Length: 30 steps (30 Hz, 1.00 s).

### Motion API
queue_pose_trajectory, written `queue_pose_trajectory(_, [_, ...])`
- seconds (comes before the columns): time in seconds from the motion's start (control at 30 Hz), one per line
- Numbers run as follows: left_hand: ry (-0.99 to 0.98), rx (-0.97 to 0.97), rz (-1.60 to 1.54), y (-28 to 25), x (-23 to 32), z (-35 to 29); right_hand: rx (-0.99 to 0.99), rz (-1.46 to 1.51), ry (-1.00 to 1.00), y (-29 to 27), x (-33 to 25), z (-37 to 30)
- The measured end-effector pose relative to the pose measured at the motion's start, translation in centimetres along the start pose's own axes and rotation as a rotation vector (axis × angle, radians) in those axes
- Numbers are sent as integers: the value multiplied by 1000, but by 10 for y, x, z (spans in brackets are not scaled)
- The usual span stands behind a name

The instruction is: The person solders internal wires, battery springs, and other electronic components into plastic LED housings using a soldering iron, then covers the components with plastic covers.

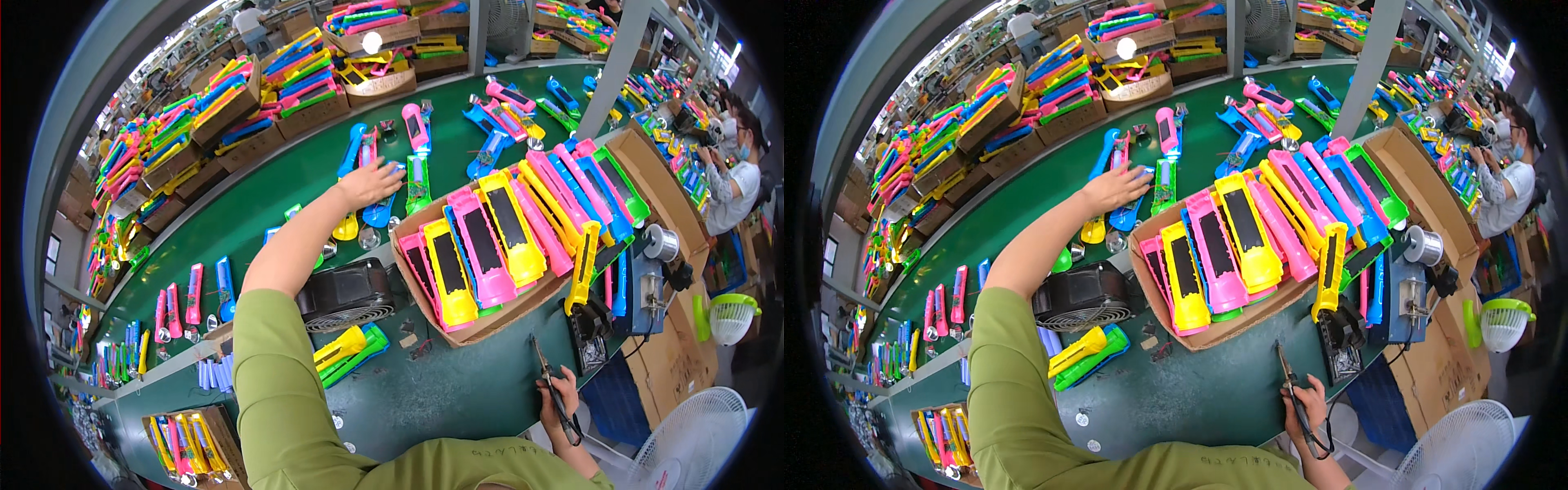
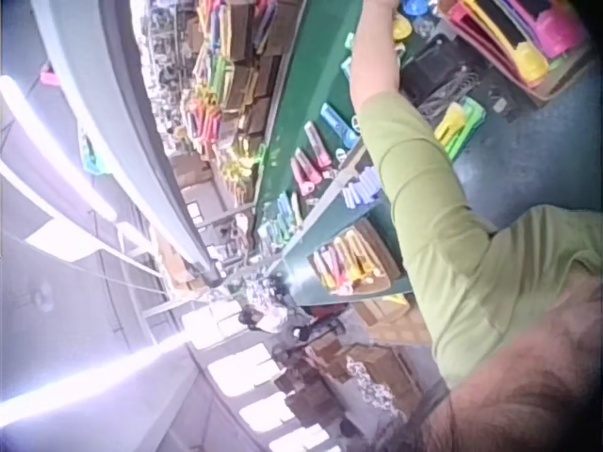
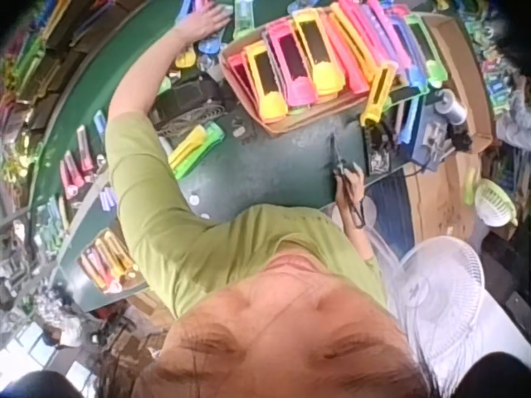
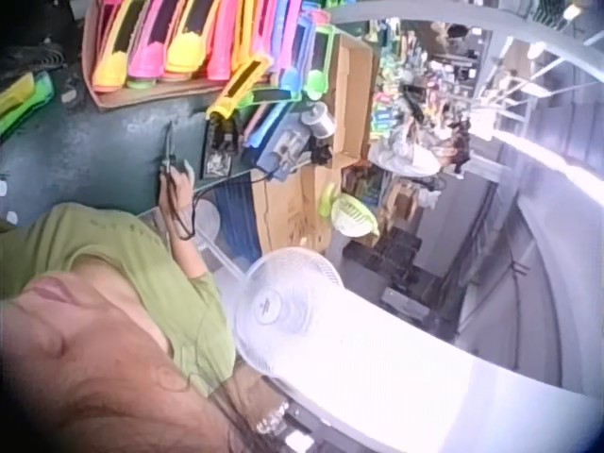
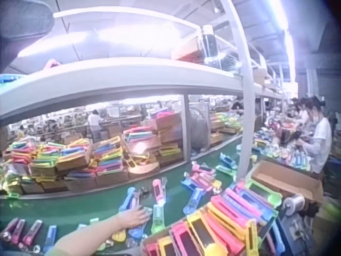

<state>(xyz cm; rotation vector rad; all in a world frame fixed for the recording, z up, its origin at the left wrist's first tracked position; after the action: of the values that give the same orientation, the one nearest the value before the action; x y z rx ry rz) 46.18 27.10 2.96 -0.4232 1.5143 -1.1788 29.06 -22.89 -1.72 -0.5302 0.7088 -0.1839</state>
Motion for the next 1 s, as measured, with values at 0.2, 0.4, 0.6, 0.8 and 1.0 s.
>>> queue_pose_trajectory(0.2, [300, -10, -42, 0, 4, 1, 6, 12, -57, 4, 0, 6])
queue_pose_trajectory(0.4, [-106, 238, -10, -143, -30, -12, 96, 80, -59, 3, 0, -4])
queue_pose_trajectory(0.6, [-71, 150, -280, -307, 92, -55, 282, -125, -47, 6, 19, 67])
queue_pose_trajectory(0.8, [-156, -214, -435, -299, 286, -149, 222, -467, 114, 24, 49, 128])
queue_pose_trajectory(1.0, [-567, -131, -639, -253, 358, -191, 401, 32, 172, 7, 39, 130])
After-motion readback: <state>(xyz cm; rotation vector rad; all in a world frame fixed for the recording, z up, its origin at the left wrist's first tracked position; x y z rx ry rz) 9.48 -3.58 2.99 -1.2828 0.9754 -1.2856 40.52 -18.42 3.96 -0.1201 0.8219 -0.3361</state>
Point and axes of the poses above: each hand's wrist, its own z-axis towards the middle knuckle, its own y-axis out of the palm, x = y × z, the point moved 3 cm from there along z, towards the middle knuckle, and after that the axes turned 9 degrees about -y, right-handed, at the moved point
